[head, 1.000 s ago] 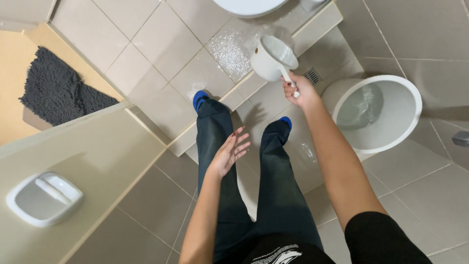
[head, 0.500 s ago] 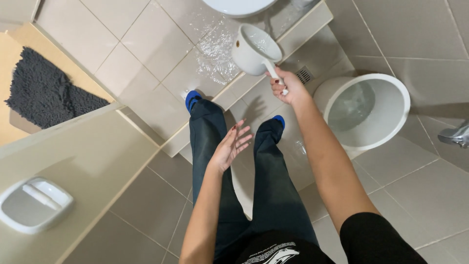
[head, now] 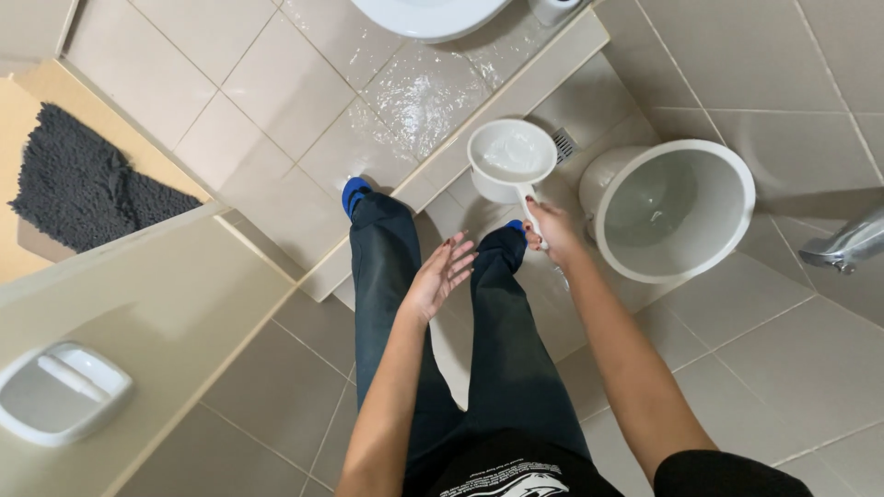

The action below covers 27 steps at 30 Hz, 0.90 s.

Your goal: The person scoops water from a bucket using a white plastic ladle and pours it onto the tiled floor near the toilet. They then use a handheld bidet sprayer to rinse the floor and the toilet bowl, directing the water stream across the tiles and into the bowl.

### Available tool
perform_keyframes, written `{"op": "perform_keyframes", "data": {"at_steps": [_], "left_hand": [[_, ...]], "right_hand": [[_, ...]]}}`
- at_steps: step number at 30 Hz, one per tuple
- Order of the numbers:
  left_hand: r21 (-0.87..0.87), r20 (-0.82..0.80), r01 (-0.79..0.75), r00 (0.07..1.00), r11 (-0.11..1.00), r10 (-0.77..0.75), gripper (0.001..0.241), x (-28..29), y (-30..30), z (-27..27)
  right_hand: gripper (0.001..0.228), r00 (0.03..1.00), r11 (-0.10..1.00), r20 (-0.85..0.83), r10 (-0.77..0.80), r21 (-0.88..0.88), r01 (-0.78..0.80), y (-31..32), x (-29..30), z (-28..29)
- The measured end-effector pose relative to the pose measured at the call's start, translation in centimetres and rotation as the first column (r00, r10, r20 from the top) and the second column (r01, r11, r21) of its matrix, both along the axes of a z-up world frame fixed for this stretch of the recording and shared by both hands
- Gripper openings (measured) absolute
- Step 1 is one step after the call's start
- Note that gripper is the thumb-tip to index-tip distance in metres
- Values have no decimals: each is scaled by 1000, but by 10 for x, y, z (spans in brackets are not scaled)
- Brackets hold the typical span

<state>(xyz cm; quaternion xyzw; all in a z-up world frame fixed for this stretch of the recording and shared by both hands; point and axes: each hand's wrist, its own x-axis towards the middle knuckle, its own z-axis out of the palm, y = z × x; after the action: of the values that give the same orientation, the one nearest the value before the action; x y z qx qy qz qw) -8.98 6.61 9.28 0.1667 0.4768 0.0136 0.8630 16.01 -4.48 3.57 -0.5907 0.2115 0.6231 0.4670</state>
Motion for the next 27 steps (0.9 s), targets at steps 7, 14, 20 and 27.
{"op": "perform_keyframes", "data": {"at_steps": [7,14,20,27], "left_hand": [[-25,-49,-27,998,999,26,47,5,-5,-21],[43,-166,106,981,993,-98,47,-5,18,-9],[111,-165,66,985,992,-47,46,-32,42,2],[100,-175,-12,984,995,30,47,-57,35,-1]], "right_hand": [[22,997,997,-5,74,-32,-74,3,-16,-29],[41,882,989,-451,-139,-108,100,53,33,-99],[57,837,969,-489,-246,-104,224,111,70,-78],[57,787,984,-597,-153,-16,180,148,48,-51]]}}
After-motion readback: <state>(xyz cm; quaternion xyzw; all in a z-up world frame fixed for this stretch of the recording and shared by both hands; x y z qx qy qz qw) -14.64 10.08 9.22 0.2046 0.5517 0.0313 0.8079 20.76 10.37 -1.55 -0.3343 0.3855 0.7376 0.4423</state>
